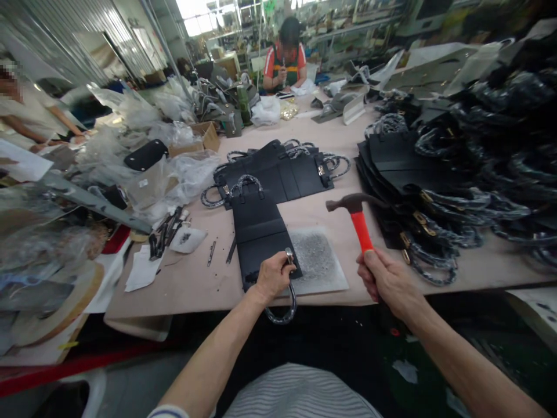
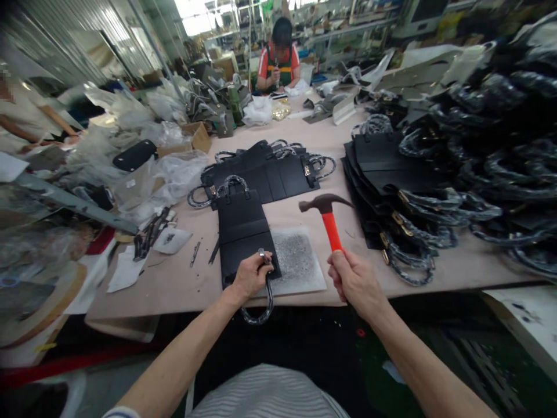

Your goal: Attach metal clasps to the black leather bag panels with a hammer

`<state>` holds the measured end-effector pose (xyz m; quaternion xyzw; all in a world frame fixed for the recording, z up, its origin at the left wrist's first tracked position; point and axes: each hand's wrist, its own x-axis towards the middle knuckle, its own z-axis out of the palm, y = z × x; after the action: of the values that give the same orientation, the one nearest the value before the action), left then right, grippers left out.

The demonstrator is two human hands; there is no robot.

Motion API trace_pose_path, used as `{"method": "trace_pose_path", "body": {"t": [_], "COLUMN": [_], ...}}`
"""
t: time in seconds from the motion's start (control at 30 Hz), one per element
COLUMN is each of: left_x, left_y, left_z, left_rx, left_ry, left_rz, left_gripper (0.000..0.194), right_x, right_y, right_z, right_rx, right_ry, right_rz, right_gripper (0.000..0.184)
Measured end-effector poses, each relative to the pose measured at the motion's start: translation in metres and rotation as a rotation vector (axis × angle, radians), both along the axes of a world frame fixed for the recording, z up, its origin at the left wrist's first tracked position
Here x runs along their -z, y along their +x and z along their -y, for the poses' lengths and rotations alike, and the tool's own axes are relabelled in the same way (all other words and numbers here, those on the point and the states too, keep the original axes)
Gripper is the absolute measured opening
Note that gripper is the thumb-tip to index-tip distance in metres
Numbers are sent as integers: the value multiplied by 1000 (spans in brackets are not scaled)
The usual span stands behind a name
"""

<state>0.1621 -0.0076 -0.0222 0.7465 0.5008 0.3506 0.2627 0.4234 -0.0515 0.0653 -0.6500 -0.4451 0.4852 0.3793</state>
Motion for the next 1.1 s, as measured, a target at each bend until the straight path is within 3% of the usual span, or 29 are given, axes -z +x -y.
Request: {"method": "trace_pose_path", "body": {"t": [0.13,0.2,0.3,0.47,0.57,0.63,0.67,0.7,0.8,0.87,0.93,1.0,1.1], "left_x": [1,1,1,2,2,3,3,4,5,5,3,2,0], "left_y": [0,-1,-1,1,1,0,0,0,0,0,0,-1,-1], "left_z": [0,1,2,3,3,3,3,3,3,3,3,3,3], "left_rx": [1,4,6,2,0,4,7,10,22,25,19,17,19], "left_ry": [-5,-5,-25,-19,-29,-29,-24,-17,-2,-3,-13,-21,-23], "left_rz": [-17,-26,-25,-14,-41,-61,-69,-75,-88,-91,-96,-103,-94], "left_gripper": [20,19,20,19,17,16,16,15,14,13,13,14,17], "right_x": [-40,-50,-63,-74,-66,-70,-76,-84,-101,-95,-75,-53,-32], "right_y": [-10,-11,-12,-19,-17,-14,-13,-13,-20,-22,-18,-8,10], "right_z": [8,8,8,19,20,18,17,18,24,30,33,32,25], "right_rx": [-243,-381,-489,-202,-348,-484,-485,-429,-74,-43,-303,-465,-464], "right_ry": [442,522,547,749,740,629,600,608,726,757,663,496,330], "right_rz": [589,803,931,812,881,933,923,895,725,695,828,953,953], "right_gripper": [37,37,37,31,30,31,31,31,29,32,35,34,34]}}
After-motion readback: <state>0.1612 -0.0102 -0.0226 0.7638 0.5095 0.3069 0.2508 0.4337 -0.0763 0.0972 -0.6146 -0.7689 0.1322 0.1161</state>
